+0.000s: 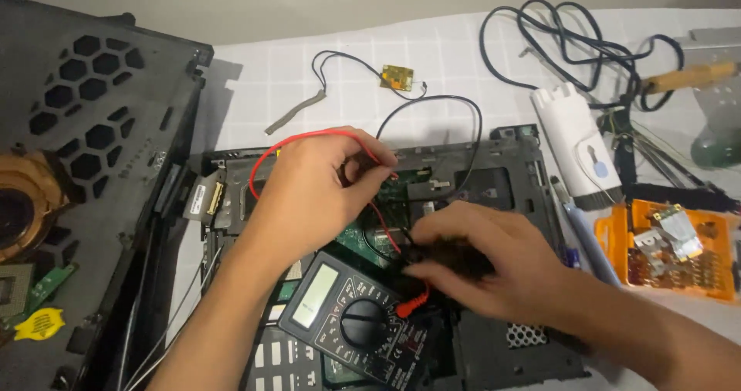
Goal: Using a digital multimeter to test various components and traces on a laptop motherboard for repair diagnostics.
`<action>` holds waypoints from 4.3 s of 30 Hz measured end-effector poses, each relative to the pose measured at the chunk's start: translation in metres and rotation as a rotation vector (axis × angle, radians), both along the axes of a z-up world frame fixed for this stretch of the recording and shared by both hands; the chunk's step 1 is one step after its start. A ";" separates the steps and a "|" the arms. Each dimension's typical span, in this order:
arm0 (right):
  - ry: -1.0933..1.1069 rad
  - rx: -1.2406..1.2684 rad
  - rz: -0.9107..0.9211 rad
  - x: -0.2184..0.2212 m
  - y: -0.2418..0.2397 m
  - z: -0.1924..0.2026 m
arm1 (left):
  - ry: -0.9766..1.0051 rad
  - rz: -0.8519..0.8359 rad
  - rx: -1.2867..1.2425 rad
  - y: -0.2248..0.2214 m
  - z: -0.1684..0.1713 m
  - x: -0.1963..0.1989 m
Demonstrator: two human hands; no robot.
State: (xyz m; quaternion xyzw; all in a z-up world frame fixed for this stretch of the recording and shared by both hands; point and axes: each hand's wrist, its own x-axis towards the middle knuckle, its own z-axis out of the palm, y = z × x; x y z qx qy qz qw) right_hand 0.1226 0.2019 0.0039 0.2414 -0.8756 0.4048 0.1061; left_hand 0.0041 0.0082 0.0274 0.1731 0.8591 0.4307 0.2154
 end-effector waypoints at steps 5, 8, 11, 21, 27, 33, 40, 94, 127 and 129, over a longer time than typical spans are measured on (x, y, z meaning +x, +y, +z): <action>-0.048 0.014 0.079 -0.005 0.008 -0.007 | 0.051 -0.010 0.029 0.002 -0.003 0.000; -0.066 -0.038 0.107 -0.005 0.013 -0.012 | 0.029 0.032 0.028 0.002 -0.004 0.000; -0.112 -0.029 0.091 -0.005 0.015 -0.013 | 0.180 -0.038 0.120 0.002 -0.014 -0.001; -0.149 -0.052 0.110 -0.007 0.018 -0.011 | 0.418 -0.209 0.043 0.008 -0.024 -0.004; -0.174 -0.060 0.117 -0.007 0.018 -0.008 | 0.363 -0.171 0.030 0.010 -0.021 -0.003; -0.185 -0.063 0.107 -0.006 0.018 -0.009 | 0.301 -0.134 0.007 0.010 -0.017 -0.002; -0.194 -0.060 0.100 -0.006 0.018 -0.008 | 0.296 -0.143 0.016 0.009 -0.019 -0.003; -0.210 -0.076 0.099 -0.005 0.019 -0.009 | 0.244 -0.273 -0.096 -0.001 -0.016 -0.002; -0.195 -0.011 0.085 -0.002 0.018 -0.011 | 0.033 -0.225 -0.259 0.004 0.004 0.004; -0.191 -0.016 0.086 -0.002 0.017 -0.011 | 0.038 -0.229 -0.236 0.003 0.004 0.004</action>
